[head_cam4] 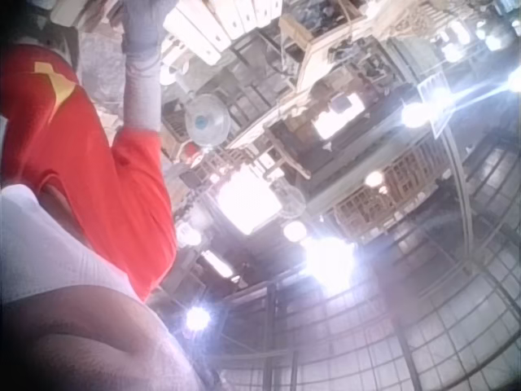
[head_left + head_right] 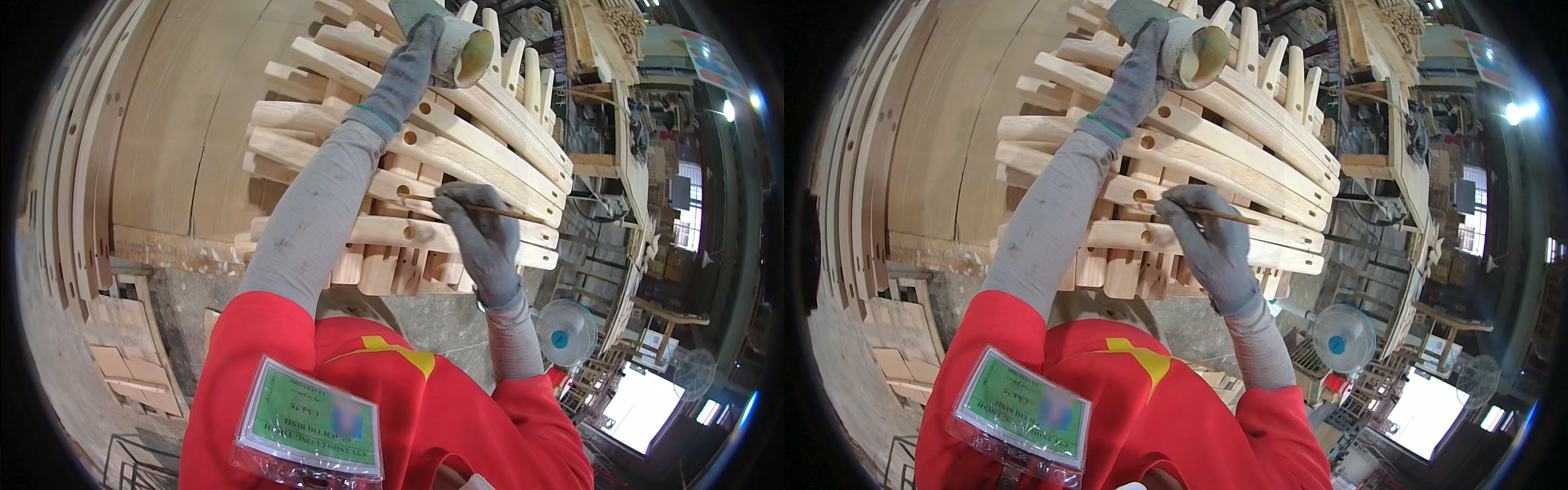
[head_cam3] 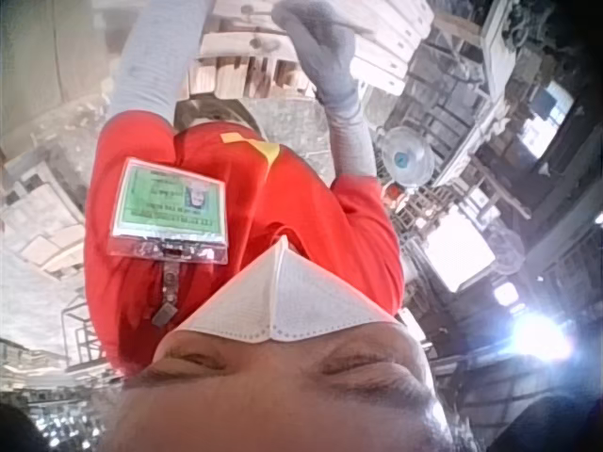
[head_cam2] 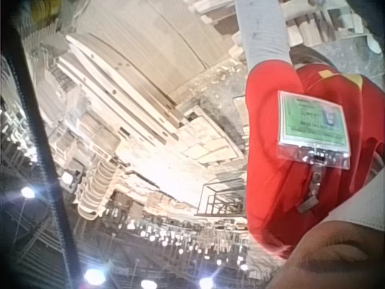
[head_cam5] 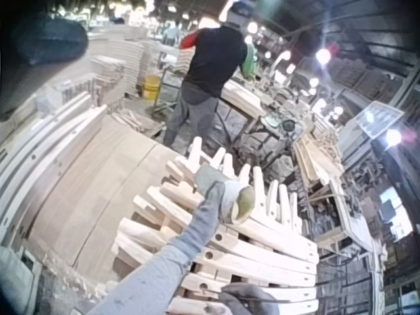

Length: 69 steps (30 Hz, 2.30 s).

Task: The person arranges curved wooden chair parts on a workbench, then uses a brush to apply glue from a small container into the holes of the parts. They repeatedly pick up, align, and glue the parts in a batch.

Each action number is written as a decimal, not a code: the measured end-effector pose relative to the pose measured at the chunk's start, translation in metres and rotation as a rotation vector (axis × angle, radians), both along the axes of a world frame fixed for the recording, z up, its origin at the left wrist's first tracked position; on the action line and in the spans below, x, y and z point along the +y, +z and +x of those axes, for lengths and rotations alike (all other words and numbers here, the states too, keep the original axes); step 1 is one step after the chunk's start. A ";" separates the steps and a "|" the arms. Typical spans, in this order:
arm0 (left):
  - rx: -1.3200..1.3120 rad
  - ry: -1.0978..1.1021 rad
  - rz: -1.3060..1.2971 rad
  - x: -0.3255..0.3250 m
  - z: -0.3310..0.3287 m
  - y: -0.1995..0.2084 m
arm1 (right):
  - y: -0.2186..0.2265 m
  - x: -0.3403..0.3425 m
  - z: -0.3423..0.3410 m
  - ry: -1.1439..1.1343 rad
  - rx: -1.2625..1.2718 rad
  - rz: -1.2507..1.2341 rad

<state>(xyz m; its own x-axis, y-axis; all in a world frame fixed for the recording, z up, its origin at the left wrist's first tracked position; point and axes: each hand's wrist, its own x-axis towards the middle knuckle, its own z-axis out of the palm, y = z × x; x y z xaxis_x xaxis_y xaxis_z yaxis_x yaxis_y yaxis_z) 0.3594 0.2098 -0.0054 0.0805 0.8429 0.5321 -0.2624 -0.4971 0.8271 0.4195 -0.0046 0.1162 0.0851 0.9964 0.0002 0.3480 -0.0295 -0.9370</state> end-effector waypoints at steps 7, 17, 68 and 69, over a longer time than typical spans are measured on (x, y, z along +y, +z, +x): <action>-0.475 -0.413 -0.447 0.004 -0.011 0.013 | 0.012 0.012 -0.007 0.131 -0.553 0.036; -0.816 -0.564 -0.738 -0.001 0.002 0.029 | 0.006 0.000 -0.003 0.041 -0.647 0.121; -0.535 -0.356 -0.455 -0.330 0.154 0.167 | 0.085 -0.203 0.241 -0.046 -0.080 0.522; -0.589 -0.294 -0.506 -0.331 0.158 0.169 | 0.090 -0.207 0.244 0.036 -0.282 0.617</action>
<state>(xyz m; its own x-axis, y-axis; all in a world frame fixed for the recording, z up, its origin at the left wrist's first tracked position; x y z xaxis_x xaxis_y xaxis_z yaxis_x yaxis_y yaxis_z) 0.5171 -0.1211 0.1634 0.1617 0.9797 0.1186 -0.7839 0.0546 0.6184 0.6631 -0.2119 0.2064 -0.0351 0.8086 0.5873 0.5718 0.4982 -0.6518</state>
